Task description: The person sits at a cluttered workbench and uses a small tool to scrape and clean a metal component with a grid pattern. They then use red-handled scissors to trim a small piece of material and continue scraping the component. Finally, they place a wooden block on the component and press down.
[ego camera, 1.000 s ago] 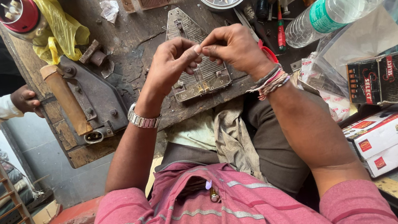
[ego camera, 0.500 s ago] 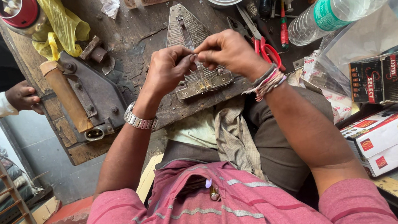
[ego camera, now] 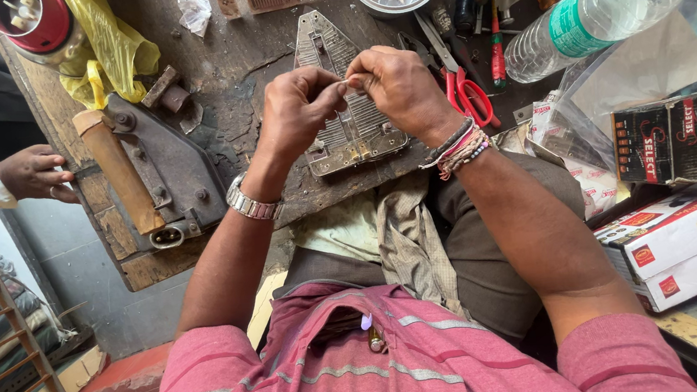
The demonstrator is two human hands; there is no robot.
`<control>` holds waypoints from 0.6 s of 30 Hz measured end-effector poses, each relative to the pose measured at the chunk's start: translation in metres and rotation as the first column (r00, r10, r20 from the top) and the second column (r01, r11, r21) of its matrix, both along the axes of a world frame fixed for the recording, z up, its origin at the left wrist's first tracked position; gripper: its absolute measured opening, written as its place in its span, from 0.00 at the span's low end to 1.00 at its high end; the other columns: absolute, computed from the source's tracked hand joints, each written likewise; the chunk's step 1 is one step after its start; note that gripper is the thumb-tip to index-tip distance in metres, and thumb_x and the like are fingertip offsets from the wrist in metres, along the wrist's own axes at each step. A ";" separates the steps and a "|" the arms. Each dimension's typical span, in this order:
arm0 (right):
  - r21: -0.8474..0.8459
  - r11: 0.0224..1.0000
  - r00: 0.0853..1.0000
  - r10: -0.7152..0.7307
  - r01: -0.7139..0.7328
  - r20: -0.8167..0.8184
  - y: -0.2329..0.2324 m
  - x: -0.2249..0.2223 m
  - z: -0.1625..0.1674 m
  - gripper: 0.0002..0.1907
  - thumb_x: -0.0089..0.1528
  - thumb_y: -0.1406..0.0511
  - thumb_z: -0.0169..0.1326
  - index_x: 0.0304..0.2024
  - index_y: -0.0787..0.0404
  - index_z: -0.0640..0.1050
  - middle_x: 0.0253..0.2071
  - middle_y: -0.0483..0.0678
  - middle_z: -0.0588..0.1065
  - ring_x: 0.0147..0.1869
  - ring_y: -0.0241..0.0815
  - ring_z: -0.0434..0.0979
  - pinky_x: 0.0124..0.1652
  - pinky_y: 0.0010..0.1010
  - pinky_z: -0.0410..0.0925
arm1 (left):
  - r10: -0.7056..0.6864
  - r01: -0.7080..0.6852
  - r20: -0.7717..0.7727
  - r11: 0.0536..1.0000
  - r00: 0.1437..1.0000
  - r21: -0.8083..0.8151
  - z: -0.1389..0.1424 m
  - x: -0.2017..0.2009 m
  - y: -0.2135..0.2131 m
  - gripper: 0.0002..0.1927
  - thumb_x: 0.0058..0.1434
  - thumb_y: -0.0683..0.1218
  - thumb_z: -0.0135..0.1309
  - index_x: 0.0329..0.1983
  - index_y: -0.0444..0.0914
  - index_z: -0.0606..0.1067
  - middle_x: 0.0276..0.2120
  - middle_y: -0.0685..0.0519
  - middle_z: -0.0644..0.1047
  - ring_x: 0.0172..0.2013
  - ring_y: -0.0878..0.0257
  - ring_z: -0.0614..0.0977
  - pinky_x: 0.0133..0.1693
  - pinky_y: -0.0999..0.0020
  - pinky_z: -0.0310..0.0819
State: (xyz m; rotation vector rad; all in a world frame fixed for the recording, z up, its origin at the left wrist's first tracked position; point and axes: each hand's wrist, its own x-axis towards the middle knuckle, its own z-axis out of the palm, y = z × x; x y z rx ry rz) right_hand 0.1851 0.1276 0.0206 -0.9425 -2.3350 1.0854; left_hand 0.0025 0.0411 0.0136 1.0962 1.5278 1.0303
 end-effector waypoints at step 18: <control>-0.211 0.969 0.963 -0.073 0.130 0.260 -0.005 -0.020 -0.035 0.30 0.54 0.60 0.70 0.54 0.60 0.73 0.38 0.50 0.79 0.41 0.43 0.81 0.42 0.37 0.72 | 0.143 -0.120 -0.289 0.988 0.946 0.096 -0.036 -0.041 0.018 0.07 0.67 0.42 0.56 0.38 0.35 0.82 0.33 0.54 0.83 0.28 0.72 0.81 0.29 0.77 0.80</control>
